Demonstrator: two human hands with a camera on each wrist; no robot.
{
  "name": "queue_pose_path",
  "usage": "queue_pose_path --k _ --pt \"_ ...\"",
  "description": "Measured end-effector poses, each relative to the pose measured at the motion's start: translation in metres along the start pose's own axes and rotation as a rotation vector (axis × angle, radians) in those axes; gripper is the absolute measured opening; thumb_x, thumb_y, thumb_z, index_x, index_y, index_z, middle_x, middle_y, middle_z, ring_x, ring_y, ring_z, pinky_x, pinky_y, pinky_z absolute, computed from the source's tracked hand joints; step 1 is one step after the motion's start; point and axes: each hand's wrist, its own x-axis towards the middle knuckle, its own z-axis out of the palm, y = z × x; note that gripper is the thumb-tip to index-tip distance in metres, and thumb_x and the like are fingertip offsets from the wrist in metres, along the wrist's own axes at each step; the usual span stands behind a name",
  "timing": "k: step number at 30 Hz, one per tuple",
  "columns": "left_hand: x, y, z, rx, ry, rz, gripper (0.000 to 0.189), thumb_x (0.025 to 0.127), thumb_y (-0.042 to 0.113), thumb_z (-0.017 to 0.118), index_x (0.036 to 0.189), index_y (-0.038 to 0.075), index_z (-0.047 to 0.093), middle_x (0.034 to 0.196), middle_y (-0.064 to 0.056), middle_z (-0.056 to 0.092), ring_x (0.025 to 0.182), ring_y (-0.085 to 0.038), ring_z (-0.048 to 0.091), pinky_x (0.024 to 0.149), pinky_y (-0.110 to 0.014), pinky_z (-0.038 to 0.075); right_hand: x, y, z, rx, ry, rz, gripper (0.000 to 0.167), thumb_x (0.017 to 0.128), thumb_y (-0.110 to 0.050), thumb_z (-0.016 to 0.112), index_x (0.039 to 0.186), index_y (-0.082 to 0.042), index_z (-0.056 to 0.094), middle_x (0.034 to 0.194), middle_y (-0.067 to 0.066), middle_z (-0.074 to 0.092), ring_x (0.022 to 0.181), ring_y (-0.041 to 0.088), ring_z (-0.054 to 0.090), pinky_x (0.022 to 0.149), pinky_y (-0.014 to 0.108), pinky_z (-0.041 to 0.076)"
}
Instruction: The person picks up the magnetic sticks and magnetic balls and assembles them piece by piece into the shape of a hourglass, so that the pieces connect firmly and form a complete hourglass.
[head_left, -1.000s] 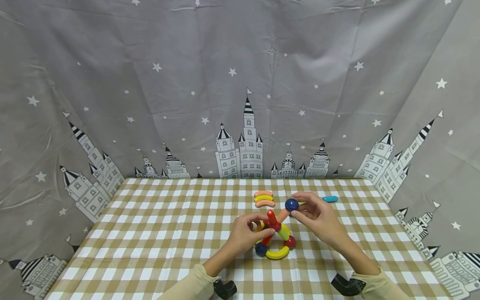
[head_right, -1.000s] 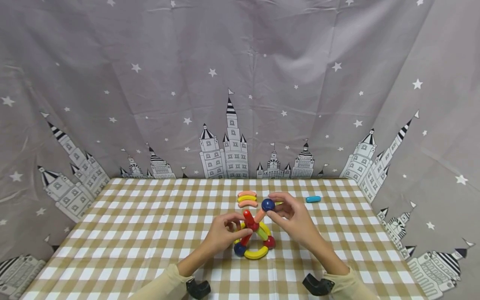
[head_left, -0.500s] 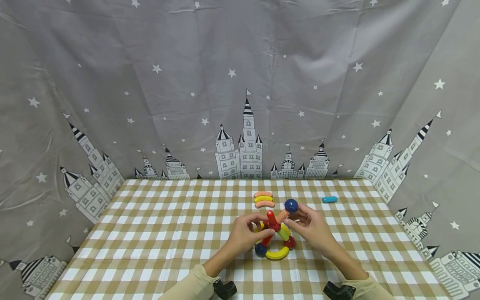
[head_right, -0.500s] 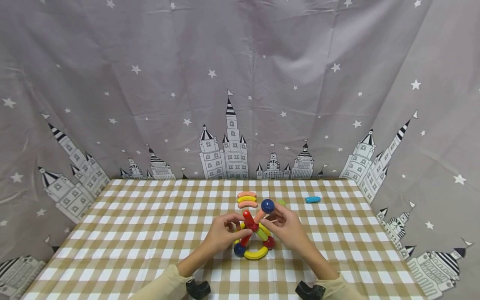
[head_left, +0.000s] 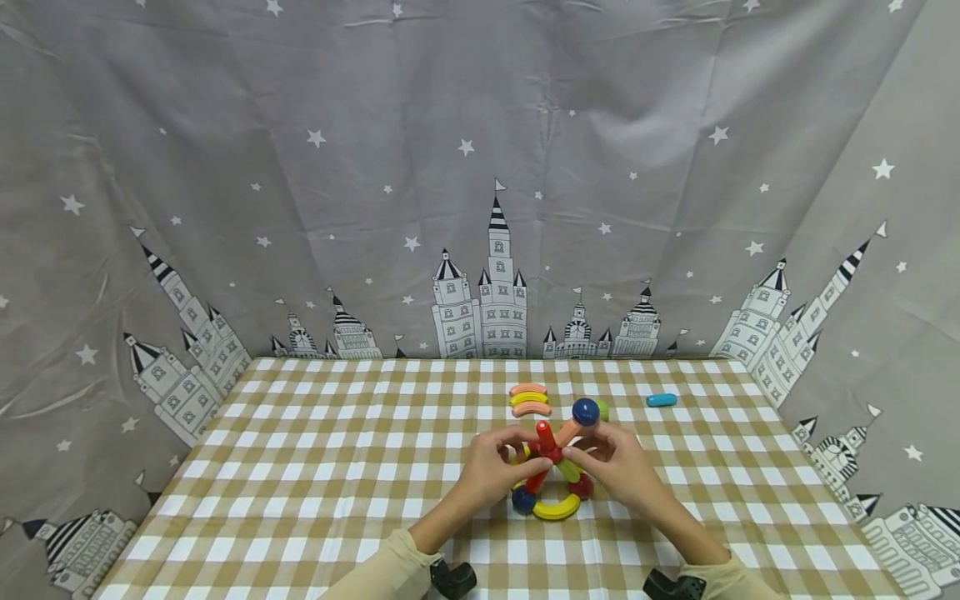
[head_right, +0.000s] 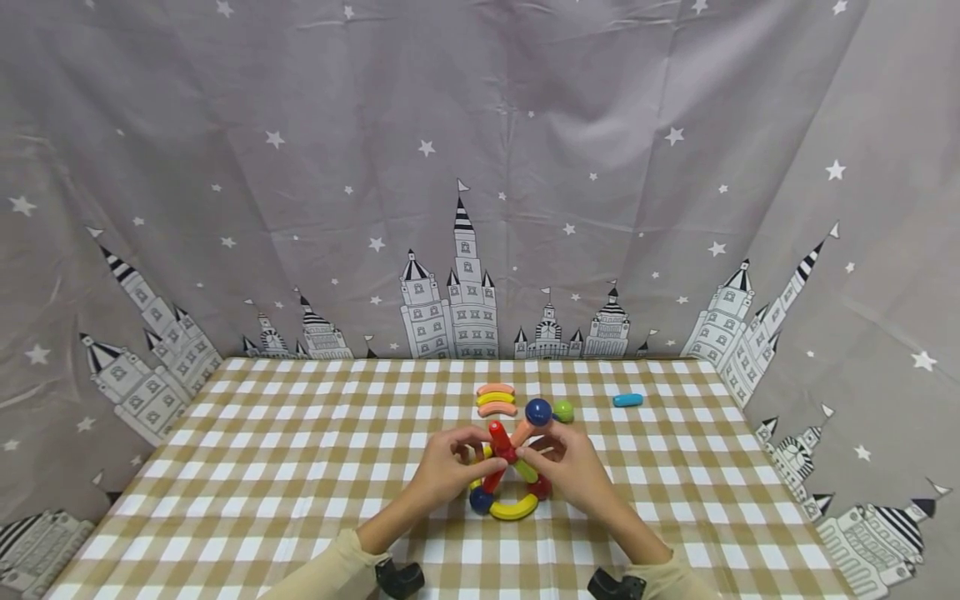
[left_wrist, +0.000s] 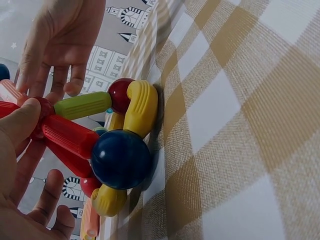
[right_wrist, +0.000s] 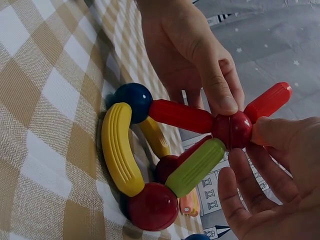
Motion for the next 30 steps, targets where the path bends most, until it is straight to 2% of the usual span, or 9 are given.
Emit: queue_pose_path --k 5,15,21,30 --pt "0.000 0.001 0.005 -0.034 -0.010 0.040 0.022 0.086 0.027 0.085 0.105 0.017 0.077 0.095 -0.007 0.074 0.079 -0.029 0.062 0.064 -0.024 0.045 -0.003 -0.002 0.000 -0.033 0.013 0.003 0.028 0.093 -0.020 0.078 0.114 -0.004 0.071 0.101 0.006 0.073 0.090 0.017 0.070 0.079 0.026 0.057" --pt "0.004 0.005 0.018 -0.075 -0.049 0.017 0.026 0.085 0.027 0.086 0.107 0.018 0.078 0.096 -0.008 0.075 0.082 -0.033 0.062 0.063 -0.021 0.042 -0.015 -0.002 -0.012 -0.088 0.053 0.037 0.027 0.092 -0.022 0.079 0.111 -0.005 0.071 0.100 0.004 0.074 0.091 0.016 0.070 0.080 0.025 0.057" --pt "0.006 0.007 0.030 -0.093 -0.071 0.049 0.022 0.086 0.026 0.086 0.105 0.018 0.078 0.095 -0.010 0.075 0.081 -0.033 0.062 0.064 -0.022 0.044 -0.025 0.001 -0.022 -0.072 0.071 0.034 0.025 0.091 -0.021 0.080 0.108 -0.005 0.071 0.100 0.005 0.074 0.091 0.017 0.070 0.079 0.025 0.057" --pt "0.009 0.011 0.048 -0.159 -0.083 0.050 0.022 0.086 0.026 0.086 0.105 0.019 0.078 0.096 -0.011 0.075 0.082 -0.033 0.062 0.066 -0.022 0.044 -0.034 0.005 -0.035 -0.074 0.085 0.043 0.027 0.092 -0.021 0.079 0.111 -0.003 0.071 0.100 0.005 0.074 0.090 0.016 0.070 0.078 0.026 0.057"
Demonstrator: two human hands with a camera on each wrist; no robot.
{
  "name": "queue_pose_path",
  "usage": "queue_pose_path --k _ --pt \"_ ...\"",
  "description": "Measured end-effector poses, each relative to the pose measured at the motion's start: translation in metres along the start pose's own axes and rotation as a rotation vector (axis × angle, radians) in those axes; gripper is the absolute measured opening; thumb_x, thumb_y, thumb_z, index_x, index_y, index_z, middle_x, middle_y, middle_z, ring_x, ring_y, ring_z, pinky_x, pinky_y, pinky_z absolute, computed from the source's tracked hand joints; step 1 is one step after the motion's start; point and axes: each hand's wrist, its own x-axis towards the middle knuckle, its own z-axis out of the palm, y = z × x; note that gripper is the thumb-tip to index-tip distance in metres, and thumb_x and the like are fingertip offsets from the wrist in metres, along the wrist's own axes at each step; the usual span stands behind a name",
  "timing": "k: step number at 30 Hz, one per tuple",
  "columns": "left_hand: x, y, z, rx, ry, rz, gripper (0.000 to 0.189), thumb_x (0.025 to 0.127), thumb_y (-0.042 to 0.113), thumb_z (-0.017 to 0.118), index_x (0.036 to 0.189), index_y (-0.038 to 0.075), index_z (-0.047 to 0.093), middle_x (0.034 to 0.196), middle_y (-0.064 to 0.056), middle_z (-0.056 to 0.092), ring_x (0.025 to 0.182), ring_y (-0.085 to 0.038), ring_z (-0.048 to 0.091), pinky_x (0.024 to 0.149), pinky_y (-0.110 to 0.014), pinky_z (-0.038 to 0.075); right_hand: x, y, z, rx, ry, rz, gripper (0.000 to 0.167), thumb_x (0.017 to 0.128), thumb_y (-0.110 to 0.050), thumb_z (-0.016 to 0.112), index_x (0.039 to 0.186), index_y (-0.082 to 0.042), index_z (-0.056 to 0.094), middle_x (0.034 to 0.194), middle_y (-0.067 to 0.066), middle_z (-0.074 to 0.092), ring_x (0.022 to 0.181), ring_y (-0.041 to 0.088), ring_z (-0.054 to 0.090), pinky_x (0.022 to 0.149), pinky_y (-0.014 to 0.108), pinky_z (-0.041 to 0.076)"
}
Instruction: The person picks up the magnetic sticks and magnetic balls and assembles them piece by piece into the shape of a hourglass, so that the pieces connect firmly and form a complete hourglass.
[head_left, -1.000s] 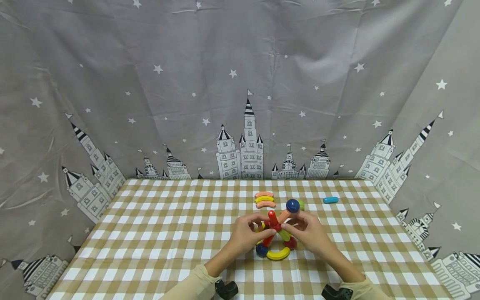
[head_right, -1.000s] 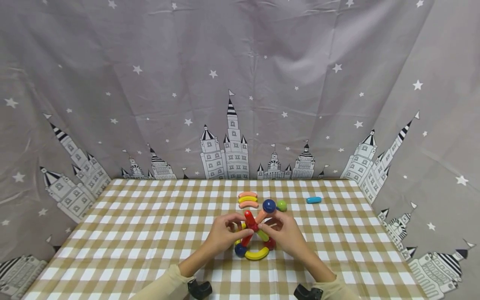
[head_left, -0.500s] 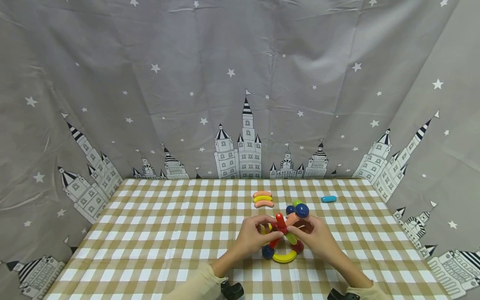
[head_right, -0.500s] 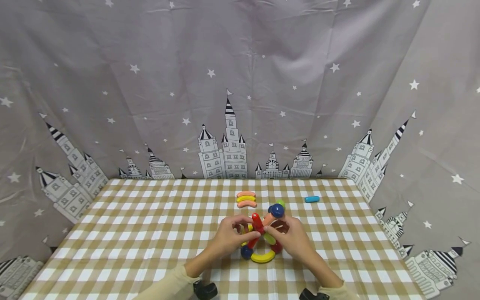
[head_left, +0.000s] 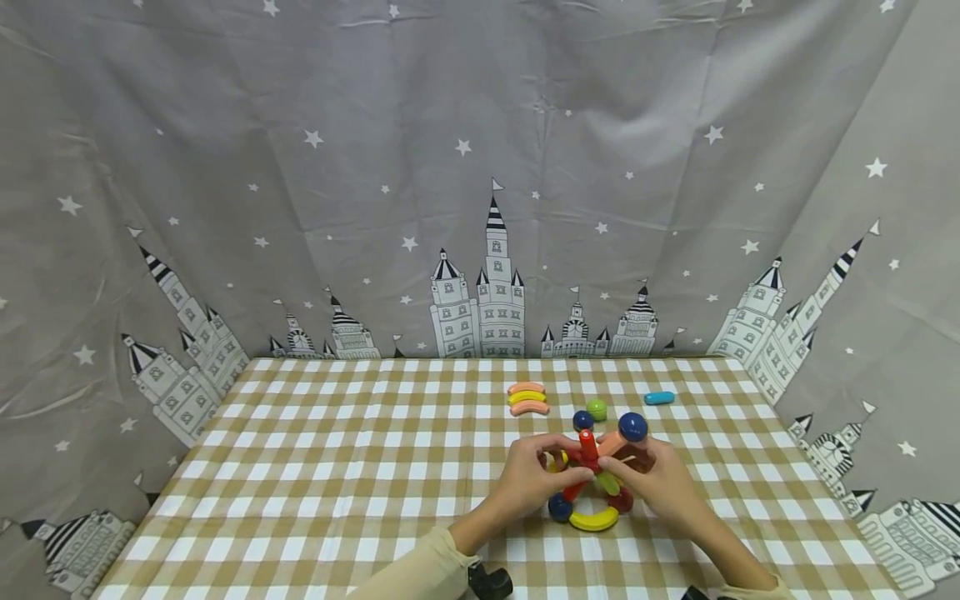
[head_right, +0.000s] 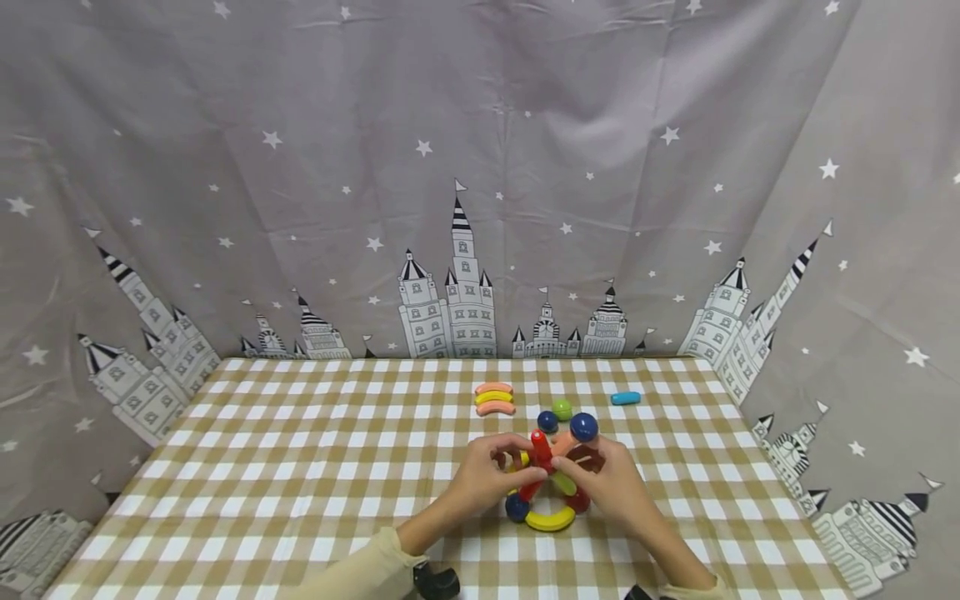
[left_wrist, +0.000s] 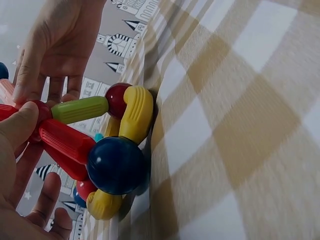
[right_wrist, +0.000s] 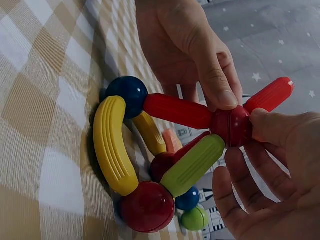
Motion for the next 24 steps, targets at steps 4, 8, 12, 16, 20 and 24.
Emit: queue_pose_path --k 4,8,12,16,20,24 --pt "0.001 0.002 0.010 -0.001 -0.010 0.022 0.023 0.086 0.027 0.085 0.107 0.019 0.078 0.095 -0.004 0.076 0.080 -0.030 0.062 0.065 -0.022 0.046 -0.004 0.003 -0.009 -0.012 -0.005 0.030 0.029 0.092 -0.021 0.079 0.114 -0.003 0.070 0.102 0.006 0.074 0.091 0.015 0.070 0.080 0.024 0.057" --pt "0.003 0.002 0.020 -0.010 -0.021 0.048 0.025 0.086 0.027 0.085 0.108 0.018 0.078 0.096 0.008 0.074 0.080 -0.030 0.064 0.065 -0.022 0.048 -0.009 0.005 -0.016 -0.007 -0.012 0.040 0.030 0.092 -0.020 0.079 0.114 -0.003 0.069 0.103 0.006 0.073 0.092 0.016 0.070 0.082 0.024 0.056" --pt "0.004 0.003 0.027 -0.006 -0.011 0.071 0.025 0.085 0.027 0.086 0.107 0.018 0.078 0.096 0.013 0.073 0.081 -0.033 0.064 0.066 -0.022 0.049 -0.012 0.009 -0.021 -0.041 -0.001 0.020 0.028 0.092 -0.020 0.079 0.113 -0.004 0.069 0.101 0.005 0.074 0.092 0.014 0.070 0.082 0.025 0.057" --pt "0.003 0.004 0.029 -0.018 -0.003 0.076 0.026 0.085 0.027 0.087 0.108 0.019 0.078 0.097 0.013 0.074 0.082 -0.035 0.063 0.067 -0.024 0.050 -0.013 0.011 -0.023 -0.058 0.006 0.008 0.028 0.092 -0.020 0.079 0.112 -0.004 0.069 0.102 0.004 0.075 0.093 0.013 0.070 0.082 0.025 0.056" --pt "0.003 0.003 0.027 -0.022 -0.011 0.054 0.028 0.085 0.027 0.086 0.110 0.021 0.077 0.102 0.008 0.076 0.084 -0.035 0.063 0.068 -0.024 0.050 -0.014 0.011 -0.024 -0.060 0.009 0.020 0.029 0.091 -0.020 0.080 0.112 -0.004 0.068 0.102 0.005 0.075 0.093 0.013 0.071 0.082 0.025 0.056" --pt "0.006 0.000 0.021 0.002 -0.004 0.019 0.028 0.085 0.026 0.086 0.111 0.020 0.077 0.105 0.004 0.076 0.082 -0.028 0.064 0.068 -0.022 0.050 -0.014 0.011 -0.025 -0.069 0.004 0.035 0.029 0.092 -0.020 0.079 0.113 -0.003 0.068 0.102 0.006 0.074 0.092 0.014 0.070 0.082 0.026 0.057"
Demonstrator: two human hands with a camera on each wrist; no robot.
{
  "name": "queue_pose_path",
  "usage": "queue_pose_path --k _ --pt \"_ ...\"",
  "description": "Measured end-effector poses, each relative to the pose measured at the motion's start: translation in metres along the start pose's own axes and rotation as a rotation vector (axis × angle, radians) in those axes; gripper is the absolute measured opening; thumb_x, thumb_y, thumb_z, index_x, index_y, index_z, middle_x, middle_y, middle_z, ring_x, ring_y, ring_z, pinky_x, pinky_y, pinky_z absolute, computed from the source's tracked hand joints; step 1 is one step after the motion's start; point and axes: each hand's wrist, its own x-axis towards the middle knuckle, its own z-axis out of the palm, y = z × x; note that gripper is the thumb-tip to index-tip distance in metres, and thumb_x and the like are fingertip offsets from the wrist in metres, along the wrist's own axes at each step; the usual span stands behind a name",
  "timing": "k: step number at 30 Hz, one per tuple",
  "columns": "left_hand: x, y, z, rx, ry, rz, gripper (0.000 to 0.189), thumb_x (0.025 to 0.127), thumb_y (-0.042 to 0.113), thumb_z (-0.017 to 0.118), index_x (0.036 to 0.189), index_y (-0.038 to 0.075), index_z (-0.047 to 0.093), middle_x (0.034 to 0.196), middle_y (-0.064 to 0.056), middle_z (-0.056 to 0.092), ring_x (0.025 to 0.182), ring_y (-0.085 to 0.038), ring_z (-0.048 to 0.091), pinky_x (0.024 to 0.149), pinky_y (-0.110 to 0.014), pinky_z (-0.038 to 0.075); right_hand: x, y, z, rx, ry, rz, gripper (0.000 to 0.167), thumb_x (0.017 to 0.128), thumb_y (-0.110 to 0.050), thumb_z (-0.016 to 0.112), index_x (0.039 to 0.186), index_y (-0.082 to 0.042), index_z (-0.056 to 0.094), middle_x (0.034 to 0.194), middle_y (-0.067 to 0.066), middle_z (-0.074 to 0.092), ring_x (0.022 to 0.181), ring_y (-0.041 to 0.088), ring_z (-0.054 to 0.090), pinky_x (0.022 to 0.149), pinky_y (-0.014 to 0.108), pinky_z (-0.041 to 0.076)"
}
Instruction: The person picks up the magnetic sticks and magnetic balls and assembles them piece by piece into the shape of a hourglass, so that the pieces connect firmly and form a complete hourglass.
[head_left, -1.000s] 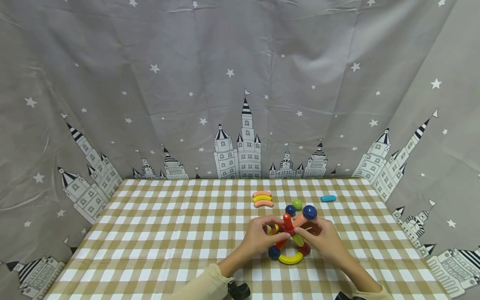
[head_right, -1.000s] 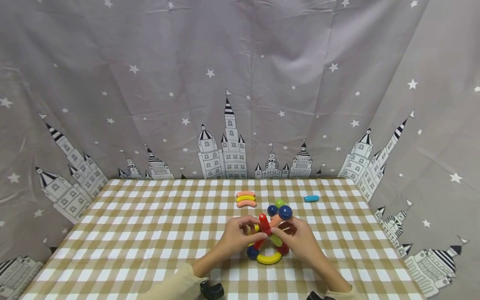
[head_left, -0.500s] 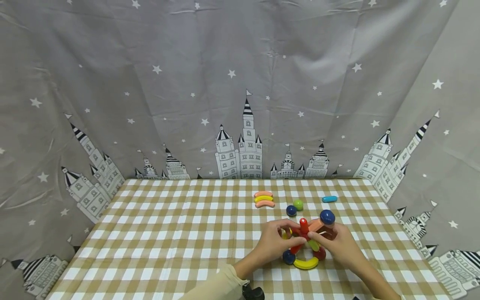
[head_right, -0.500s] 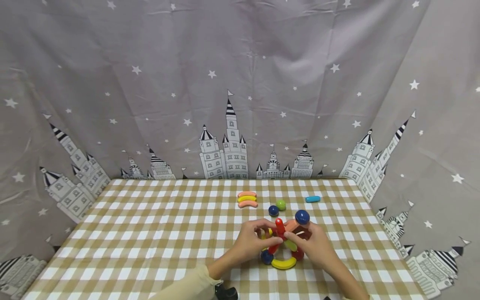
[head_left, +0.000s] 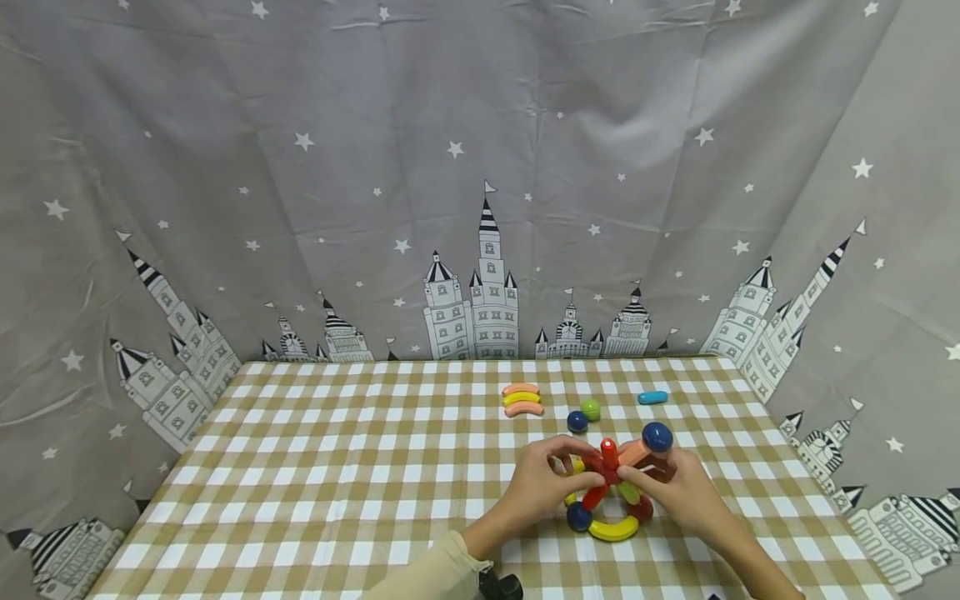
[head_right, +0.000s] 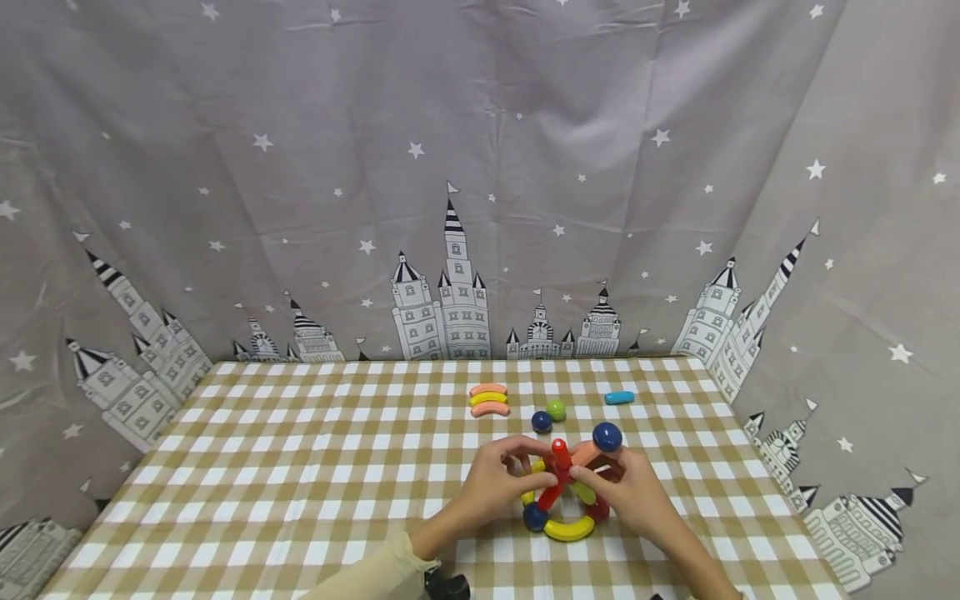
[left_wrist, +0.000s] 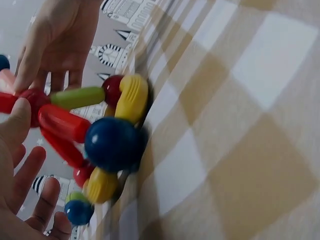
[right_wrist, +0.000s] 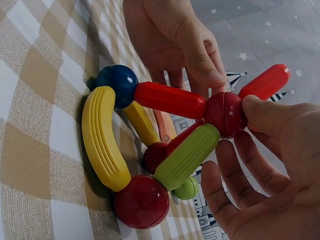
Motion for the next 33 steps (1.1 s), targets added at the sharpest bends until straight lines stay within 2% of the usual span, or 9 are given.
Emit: queue_pose_path --k 4,10,14,17,24,29,33 --pt "0.007 -0.003 -0.008 0.049 0.017 -0.006 0.028 0.087 0.024 0.084 0.111 0.012 0.076 0.104 0.002 0.076 0.077 -0.017 0.061 0.068 -0.022 0.049 0.000 0.000 0.000 -0.002 -0.009 0.029 0.032 0.092 -0.021 0.079 0.115 -0.004 0.067 0.105 0.006 0.074 0.095 0.016 0.070 0.084 0.025 0.056" --pt "0.023 -0.011 -0.016 0.156 0.064 0.034 0.028 0.088 0.016 0.083 0.111 0.003 0.074 0.106 -0.007 0.077 0.080 -0.026 0.063 0.068 -0.023 0.049 0.001 0.000 0.000 0.001 -0.017 0.046 0.031 0.092 -0.022 0.079 0.114 -0.004 0.067 0.106 0.007 0.073 0.095 0.018 0.070 0.084 0.025 0.056" --pt "0.035 -0.021 -0.018 0.233 0.086 0.027 0.034 0.086 0.011 0.084 0.117 0.002 0.072 0.108 -0.012 0.076 0.069 -0.018 0.059 0.061 -0.020 0.045 0.001 0.001 0.001 0.028 -0.023 0.037 0.031 0.093 -0.021 0.079 0.114 -0.003 0.067 0.107 0.008 0.073 0.096 0.017 0.070 0.083 0.024 0.056" --pt "0.042 -0.027 -0.016 0.299 0.079 -0.005 0.041 0.086 0.014 0.085 0.122 0.005 0.070 0.112 -0.011 0.075 0.065 -0.014 0.056 0.058 -0.020 0.044 0.002 0.002 0.002 0.043 -0.027 0.040 0.033 0.093 -0.021 0.078 0.117 -0.003 0.066 0.110 0.010 0.073 0.098 0.018 0.070 0.083 0.024 0.056" --pt "0.056 -0.035 -0.013 0.455 0.075 -0.047 0.044 0.086 0.022 0.085 0.124 0.008 0.070 0.113 -0.009 0.073 0.093 -0.022 0.065 0.078 -0.028 0.047 0.004 0.002 0.003 0.086 -0.050 0.069 0.034 0.092 -0.025 0.079 0.118 -0.006 0.066 0.119 0.011 0.072 0.103 0.021 0.069 0.085 0.026 0.055" --pt "0.062 -0.040 -0.013 0.507 0.052 -0.033 0.038 0.086 0.024 0.085 0.119 0.012 0.072 0.113 -0.004 0.074 0.100 -0.019 0.066 0.085 -0.030 0.049 0.006 0.002 0.001 0.109 -0.065 0.080 0.036 0.092 -0.025 0.079 0.119 -0.005 0.065 0.122 0.012 0.071 0.106 0.022 0.069 0.086 0.026 0.054" --pt "0.065 -0.044 -0.014 0.553 0.026 -0.010 0.040 0.086 0.025 0.085 0.123 0.015 0.072 0.116 -0.001 0.075 0.097 -0.016 0.065 0.082 -0.028 0.047 0.007 0.002 0.001 0.126 -0.091 0.084 0.037 0.093 -0.025 0.078 0.121 -0.005 0.064 0.123 0.013 0.070 0.108 0.022 0.068 0.088 0.025 0.054"
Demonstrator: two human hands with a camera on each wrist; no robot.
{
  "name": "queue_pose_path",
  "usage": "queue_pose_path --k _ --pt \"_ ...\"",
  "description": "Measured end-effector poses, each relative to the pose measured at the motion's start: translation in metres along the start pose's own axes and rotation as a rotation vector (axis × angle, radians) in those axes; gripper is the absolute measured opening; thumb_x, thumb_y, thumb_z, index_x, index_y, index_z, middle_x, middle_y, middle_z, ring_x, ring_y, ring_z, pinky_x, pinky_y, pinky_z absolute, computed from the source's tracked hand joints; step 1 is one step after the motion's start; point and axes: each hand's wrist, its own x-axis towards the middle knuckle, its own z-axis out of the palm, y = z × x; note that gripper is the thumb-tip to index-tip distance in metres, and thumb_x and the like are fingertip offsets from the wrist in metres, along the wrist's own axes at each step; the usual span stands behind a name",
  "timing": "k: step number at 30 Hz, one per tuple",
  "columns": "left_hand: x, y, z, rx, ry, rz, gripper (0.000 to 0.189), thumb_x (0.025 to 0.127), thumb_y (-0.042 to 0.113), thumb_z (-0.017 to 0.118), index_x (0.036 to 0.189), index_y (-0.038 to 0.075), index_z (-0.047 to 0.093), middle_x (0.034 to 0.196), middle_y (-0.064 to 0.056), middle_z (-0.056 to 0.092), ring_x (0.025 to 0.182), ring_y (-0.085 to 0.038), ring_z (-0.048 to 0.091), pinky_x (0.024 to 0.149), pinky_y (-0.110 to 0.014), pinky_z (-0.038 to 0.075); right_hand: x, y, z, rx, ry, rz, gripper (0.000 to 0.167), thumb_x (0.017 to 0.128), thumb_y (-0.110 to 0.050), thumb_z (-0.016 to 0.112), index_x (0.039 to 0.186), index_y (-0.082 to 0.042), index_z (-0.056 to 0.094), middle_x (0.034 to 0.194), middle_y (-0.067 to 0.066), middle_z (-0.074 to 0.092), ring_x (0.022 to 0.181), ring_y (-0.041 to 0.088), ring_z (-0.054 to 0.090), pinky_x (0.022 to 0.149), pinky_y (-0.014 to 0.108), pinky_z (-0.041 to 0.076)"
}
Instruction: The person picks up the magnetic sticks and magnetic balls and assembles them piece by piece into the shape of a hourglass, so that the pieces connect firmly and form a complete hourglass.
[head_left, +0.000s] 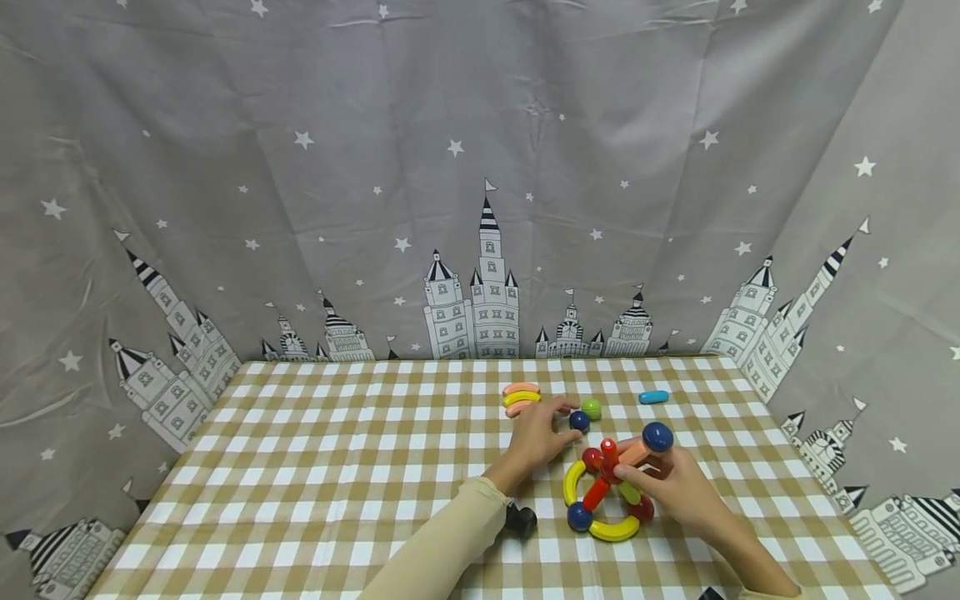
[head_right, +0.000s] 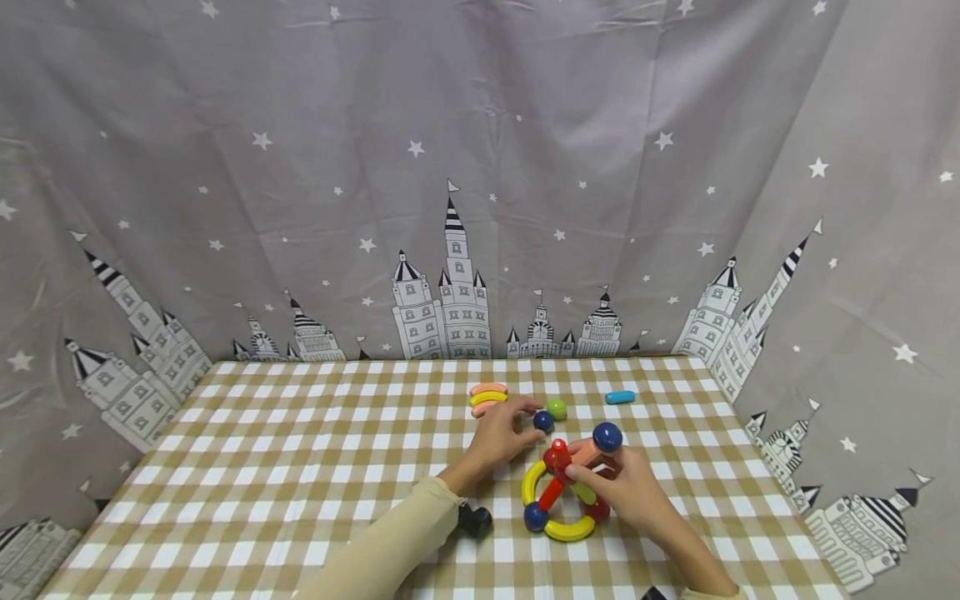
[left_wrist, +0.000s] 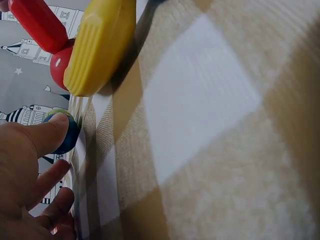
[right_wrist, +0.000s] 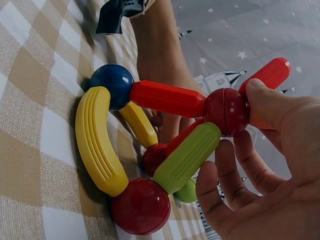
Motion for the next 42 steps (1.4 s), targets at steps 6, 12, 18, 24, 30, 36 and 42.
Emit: queue_pose_path --k 6,12,18,24,30,36,42 --pt "0.004 0.000 0.004 0.012 -0.004 0.019 0.035 0.087 0.025 0.084 0.119 0.019 0.073 0.116 0.004 0.075 0.101 -0.014 0.065 0.086 -0.029 0.047 0.000 0.001 0.000 0.009 -0.010 -0.005 0.036 0.094 -0.025 0.077 0.121 -0.004 0.064 0.123 0.013 0.070 0.108 0.024 0.068 0.089 0.026 0.054" --pt "0.004 0.002 0.005 -0.007 -0.006 -0.044 0.027 0.087 0.022 0.084 0.111 0.020 0.071 0.111 0.005 0.074 0.105 -0.013 0.065 0.092 -0.032 0.049 0.000 0.000 0.000 -0.010 -0.004 0.004 0.037 0.094 -0.026 0.077 0.121 -0.006 0.062 0.123 0.011 0.069 0.113 0.028 0.066 0.092 0.033 0.055" --pt "0.003 0.005 0.003 -0.018 -0.005 -0.029 0.026 0.084 0.017 0.086 0.102 0.016 0.068 0.103 0.003 0.071 0.098 -0.015 0.064 0.087 -0.030 0.049 0.000 0.000 0.000 -0.003 -0.004 -0.003 0.035 0.094 -0.025 0.077 0.120 -0.005 0.063 0.122 0.012 0.070 0.109 0.026 0.067 0.089 0.028 0.054" --pt "-0.001 0.007 0.000 -0.084 -0.021 -0.018 0.026 0.083 0.015 0.087 0.100 0.014 0.068 0.102 0.004 0.069 0.097 -0.016 0.062 0.085 -0.028 0.049 0.000 0.000 -0.001 0.016 -0.009 0.009 0.036 0.094 -0.025 0.077 0.120 -0.005 0.062 0.122 0.012 0.069 0.112 0.026 0.066 0.094 0.035 0.054" --pt "-0.008 0.012 -0.013 -0.254 -0.006 0.001 0.027 0.082 0.014 0.088 0.101 0.012 0.069 0.101 0.001 0.071 0.081 -0.022 0.061 0.068 -0.022 0.044 0.001 0.000 -0.002 0.035 -0.031 0.035 0.039 0.095 -0.027 0.076 0.124 -0.005 0.061 0.123 0.010 0.069 0.115 0.028 0.065 0.102 0.049 0.050" --pt "-0.014 0.027 -0.035 -0.360 0.053 0.010 0.029 0.080 0.016 0.090 0.101 0.014 0.069 0.099 0.005 0.074 0.089 -0.028 0.064 0.072 -0.023 0.045 0.003 0.000 -0.001 0.034 -0.030 0.045 0.039 0.095 -0.028 0.076 0.122 -0.006 0.061 0.124 0.010 0.069 0.117 0.028 0.064 0.104 0.054 0.047" --pt "-0.022 0.045 -0.056 -0.440 0.079 0.031 0.032 0.078 0.017 0.092 0.101 0.020 0.070 0.098 0.011 0.072 0.086 -0.023 0.062 0.071 -0.026 0.043 0.003 0.000 -0.001 0.045 -0.035 0.036 0.037 0.095 -0.027 0.076 0.121 -0.005 0.062 0.123 0.012 0.070 0.115 0.029 0.065 0.103 0.054 0.048"
